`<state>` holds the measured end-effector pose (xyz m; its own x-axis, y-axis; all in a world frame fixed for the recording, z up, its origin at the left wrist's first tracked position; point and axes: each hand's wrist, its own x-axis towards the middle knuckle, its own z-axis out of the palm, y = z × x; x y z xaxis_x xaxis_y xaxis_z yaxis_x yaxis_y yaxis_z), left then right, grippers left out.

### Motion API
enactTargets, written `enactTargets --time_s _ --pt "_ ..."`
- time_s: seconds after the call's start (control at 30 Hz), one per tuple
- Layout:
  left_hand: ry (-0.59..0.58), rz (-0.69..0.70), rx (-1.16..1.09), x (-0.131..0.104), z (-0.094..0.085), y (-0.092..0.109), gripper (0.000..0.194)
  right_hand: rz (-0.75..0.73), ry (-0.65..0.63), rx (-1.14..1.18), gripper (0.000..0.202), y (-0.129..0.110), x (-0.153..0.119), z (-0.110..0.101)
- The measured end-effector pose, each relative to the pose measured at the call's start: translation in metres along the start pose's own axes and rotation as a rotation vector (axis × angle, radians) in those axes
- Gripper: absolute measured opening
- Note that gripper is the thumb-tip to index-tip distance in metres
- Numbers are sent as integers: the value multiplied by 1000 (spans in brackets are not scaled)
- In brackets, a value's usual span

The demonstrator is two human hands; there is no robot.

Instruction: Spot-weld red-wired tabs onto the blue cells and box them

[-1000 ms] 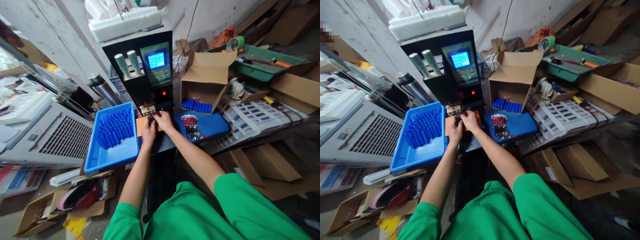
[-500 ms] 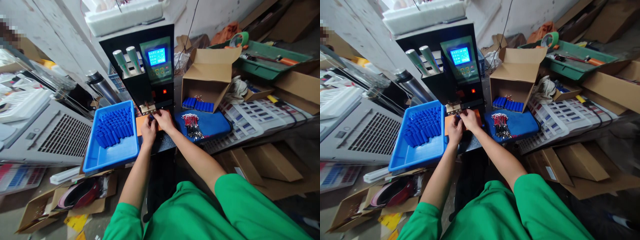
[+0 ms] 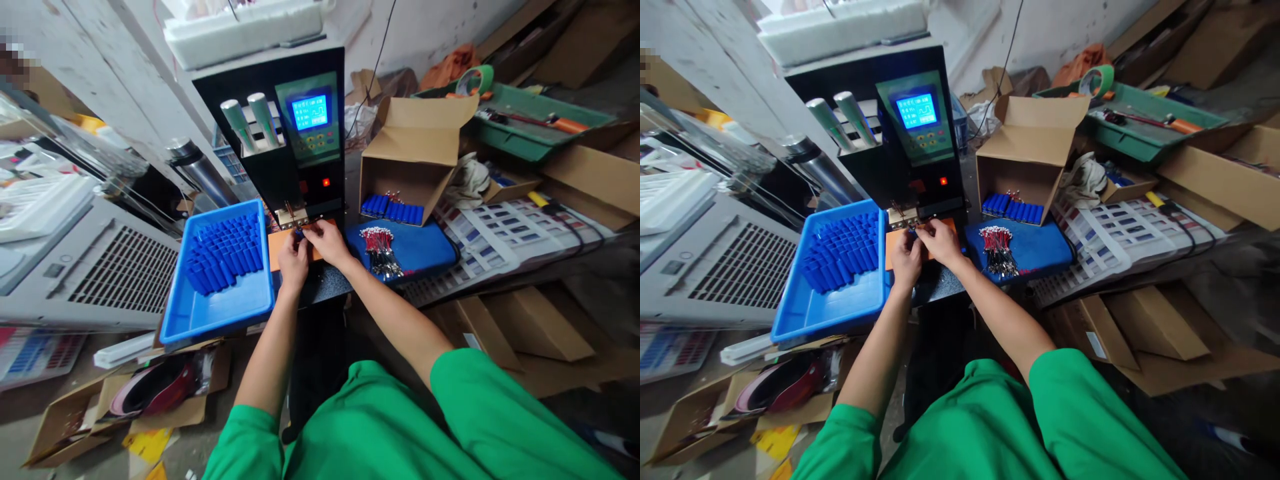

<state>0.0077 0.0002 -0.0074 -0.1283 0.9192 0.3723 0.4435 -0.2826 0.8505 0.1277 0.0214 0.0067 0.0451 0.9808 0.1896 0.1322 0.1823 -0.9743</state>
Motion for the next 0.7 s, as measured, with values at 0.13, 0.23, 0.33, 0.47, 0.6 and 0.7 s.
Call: enactTargets --time_s 0.13,0.23,0.33,0.47,0.6,0.7 --pt "22 1 36 0 0 3 31 44 -51 -47 23 2 -3 -4" --pt "38 8 61 0 0 5 27 65 -65 56 26 5 -1 -5" --pt "17 23 29 1 0 6 23 102 -103 216 31 5 0 -6" --pt "-23 35 -89 2 -3 6 29 171 -144 345 36 0 -1 -11" --pt "71 29 -107 -8 -13 2 30 219 -151 378 39 -8 -4 -16" --pt "68 38 2 -25 -25 2 28 234 -155 401 40 -10 -4 -18"
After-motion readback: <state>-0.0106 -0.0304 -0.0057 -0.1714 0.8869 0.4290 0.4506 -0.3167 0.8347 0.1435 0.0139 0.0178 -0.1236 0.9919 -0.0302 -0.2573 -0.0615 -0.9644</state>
